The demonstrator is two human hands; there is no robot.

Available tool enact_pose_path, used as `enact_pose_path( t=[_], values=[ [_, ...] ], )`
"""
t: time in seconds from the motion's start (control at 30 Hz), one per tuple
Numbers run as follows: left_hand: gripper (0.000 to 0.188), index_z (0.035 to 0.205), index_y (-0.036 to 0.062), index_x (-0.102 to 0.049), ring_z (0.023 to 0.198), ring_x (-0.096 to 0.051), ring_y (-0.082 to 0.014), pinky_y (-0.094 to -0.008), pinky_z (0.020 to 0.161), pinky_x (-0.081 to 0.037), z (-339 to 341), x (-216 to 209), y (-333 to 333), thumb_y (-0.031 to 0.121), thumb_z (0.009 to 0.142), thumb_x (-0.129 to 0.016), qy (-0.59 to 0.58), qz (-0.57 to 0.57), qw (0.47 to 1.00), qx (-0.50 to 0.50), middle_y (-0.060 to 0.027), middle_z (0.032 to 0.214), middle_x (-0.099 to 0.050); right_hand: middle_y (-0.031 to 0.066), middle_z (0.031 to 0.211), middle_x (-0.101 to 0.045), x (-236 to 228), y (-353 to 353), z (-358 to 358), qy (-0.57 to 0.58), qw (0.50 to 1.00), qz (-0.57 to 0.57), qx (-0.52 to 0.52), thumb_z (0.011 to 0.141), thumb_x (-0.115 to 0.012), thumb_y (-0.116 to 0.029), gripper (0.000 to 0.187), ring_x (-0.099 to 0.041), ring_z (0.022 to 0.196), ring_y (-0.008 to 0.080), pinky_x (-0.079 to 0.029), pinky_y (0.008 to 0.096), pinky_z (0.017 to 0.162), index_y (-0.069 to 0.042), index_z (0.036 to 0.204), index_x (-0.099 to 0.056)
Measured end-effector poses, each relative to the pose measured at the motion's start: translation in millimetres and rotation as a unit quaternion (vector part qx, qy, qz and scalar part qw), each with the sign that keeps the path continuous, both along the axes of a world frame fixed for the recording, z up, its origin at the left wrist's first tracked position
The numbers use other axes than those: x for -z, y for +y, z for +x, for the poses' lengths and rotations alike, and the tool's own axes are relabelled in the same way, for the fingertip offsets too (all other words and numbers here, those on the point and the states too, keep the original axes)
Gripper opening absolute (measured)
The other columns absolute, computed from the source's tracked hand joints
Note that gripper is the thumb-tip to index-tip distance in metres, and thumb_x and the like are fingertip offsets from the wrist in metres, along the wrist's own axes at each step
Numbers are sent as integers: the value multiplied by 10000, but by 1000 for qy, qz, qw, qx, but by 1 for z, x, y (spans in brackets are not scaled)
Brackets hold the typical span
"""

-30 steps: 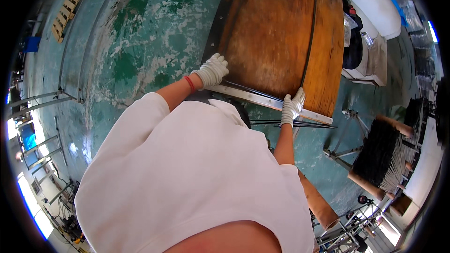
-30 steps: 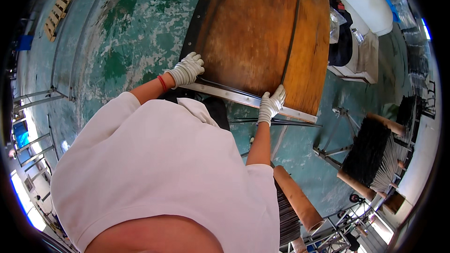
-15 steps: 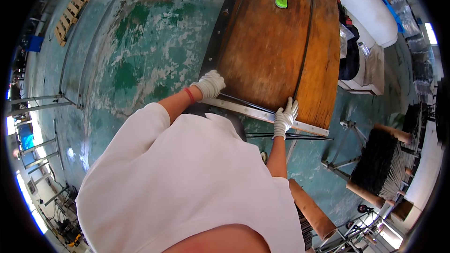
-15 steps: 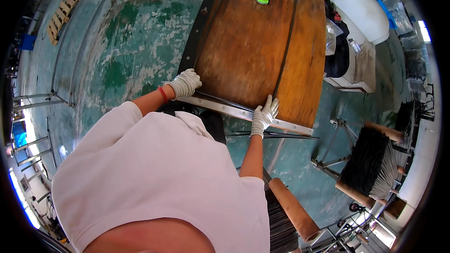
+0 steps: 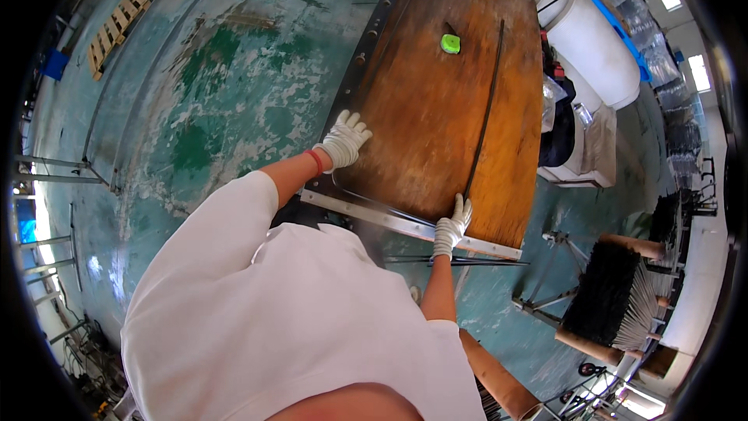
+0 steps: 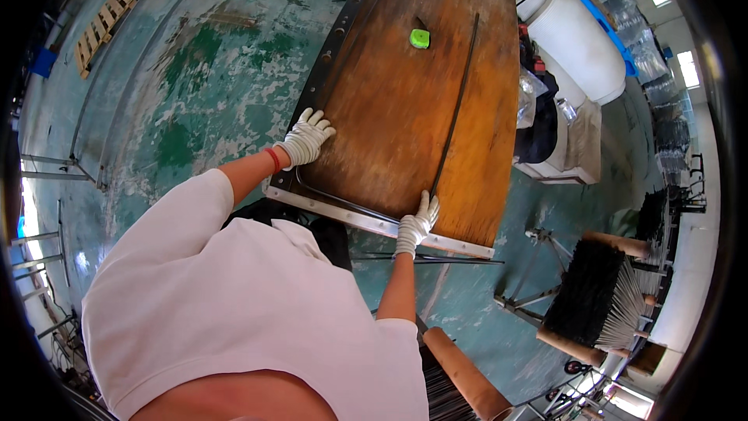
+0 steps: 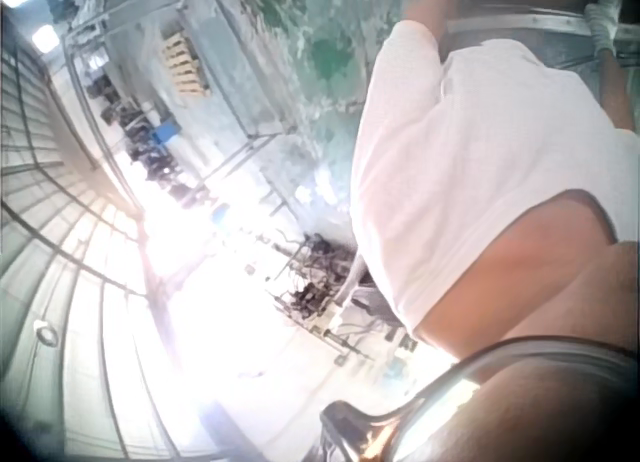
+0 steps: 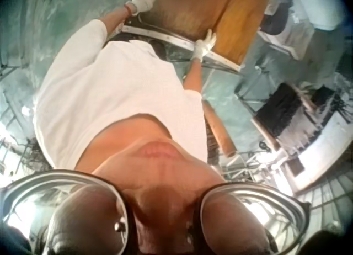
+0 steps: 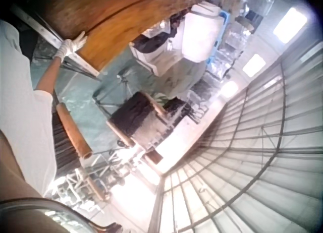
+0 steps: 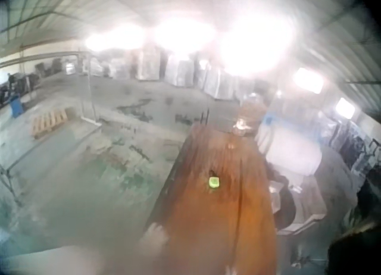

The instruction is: The person selects a long, thin metal rod from a large stack of similar rods. They then place the rod onto a wooden workbench and bend it into a U-shape using a metal jig as a guide. The person repeats this bending process for multiple rods, handling them one at a time.

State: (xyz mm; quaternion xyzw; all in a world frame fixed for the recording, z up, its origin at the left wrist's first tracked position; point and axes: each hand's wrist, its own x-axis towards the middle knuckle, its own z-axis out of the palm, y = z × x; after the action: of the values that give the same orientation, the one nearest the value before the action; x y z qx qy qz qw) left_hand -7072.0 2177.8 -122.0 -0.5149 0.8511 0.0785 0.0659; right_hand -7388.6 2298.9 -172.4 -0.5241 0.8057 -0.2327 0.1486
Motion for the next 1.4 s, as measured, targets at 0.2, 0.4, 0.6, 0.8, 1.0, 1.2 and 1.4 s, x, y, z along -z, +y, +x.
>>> enact_pose_path(
  t=[0.2, 0.4, 0.6, 0.8, 1.0, 1.2, 1.4],
  values=[
    [584, 1333, 111, -400, 1348, -236, -327, -484, 1108, -101, -3, -3, -34, 131, 761, -514, -61, -4, 997, -44, -124, 1389, -369, 173, 1282, -459, -7, -8, 4, 3, 996, -60, 67, 638, -447, 92, 649, -399, 1214, 336, -290, 368, 1046, -109, 1253, -500],
    [554, 1307, 106, -430, 1303, -293, -332, -492, 1085, -146, 2, 1, -48, 204, 773, -539, -64, -58, 996, -4, -118, 1363, -399, 204, 1078, -535, -22, -19, 4, 74, 989, 1, 124, 722, -470, 8, 475, -517, 992, 363, -431, 416, 873, -53, 1191, -514],
    [513, 1258, 119, -477, 1263, -358, -304, -451, 1048, -234, 7, 3, -69, 139, 750, -550, -66, -16, 998, 3, -94, 1330, -440, 197, 1113, -516, -36, -33, 10, 141, 981, 104, 89, 734, -490, 10, 468, -527, 1009, 361, -456, 413, 849, -58, 1197, -501],
    [521, 1264, 127, -480, 1268, -359, -294, -438, 1057, -235, 4, 0, -72, 102, 747, -548, -76, -5, 997, 4, -85, 1328, -447, 183, 1148, -515, -33, -41, 3, 156, 975, 133, 80, 730, -534, 22, 481, -527, 1041, 345, -460, 401, 867, -55, 1203, -496],
    [514, 1269, 132, -479, 1266, -364, -288, -437, 1054, -243, 6, 3, -66, 144, 762, -560, -82, -39, 996, 9, -71, 1338, -443, 171, 1145, -521, -39, -47, -3, 154, 973, 153, 74, 719, -561, 26, 484, -535, 1041, 335, -467, 388, 868, -52, 1193, -504],
    [470, 1229, 116, -503, 1207, -407, -290, -433, 1027, -269, 11, 9, -61, 198, 771, -570, -65, -81, 994, 22, -71, 1282, -486, 176, 1124, -528, -40, -49, -4, 152, 972, 163, 67, 680, -574, 43, 496, -530, 1051, 338, -470, 390, 866, -59, 1161, -513],
    [457, 1202, 79, -510, 1195, -406, -310, -444, 1030, -262, 13, 3, -51, 217, 770, -570, -74, -69, 994, 29, -87, 1305, -451, 172, 1125, -525, -33, -43, -12, 158, 976, 144, 47, 668, -593, 39, 527, -527, 1057, 341, -469, 397, 873, -75, 1175, -509]
  ],
)
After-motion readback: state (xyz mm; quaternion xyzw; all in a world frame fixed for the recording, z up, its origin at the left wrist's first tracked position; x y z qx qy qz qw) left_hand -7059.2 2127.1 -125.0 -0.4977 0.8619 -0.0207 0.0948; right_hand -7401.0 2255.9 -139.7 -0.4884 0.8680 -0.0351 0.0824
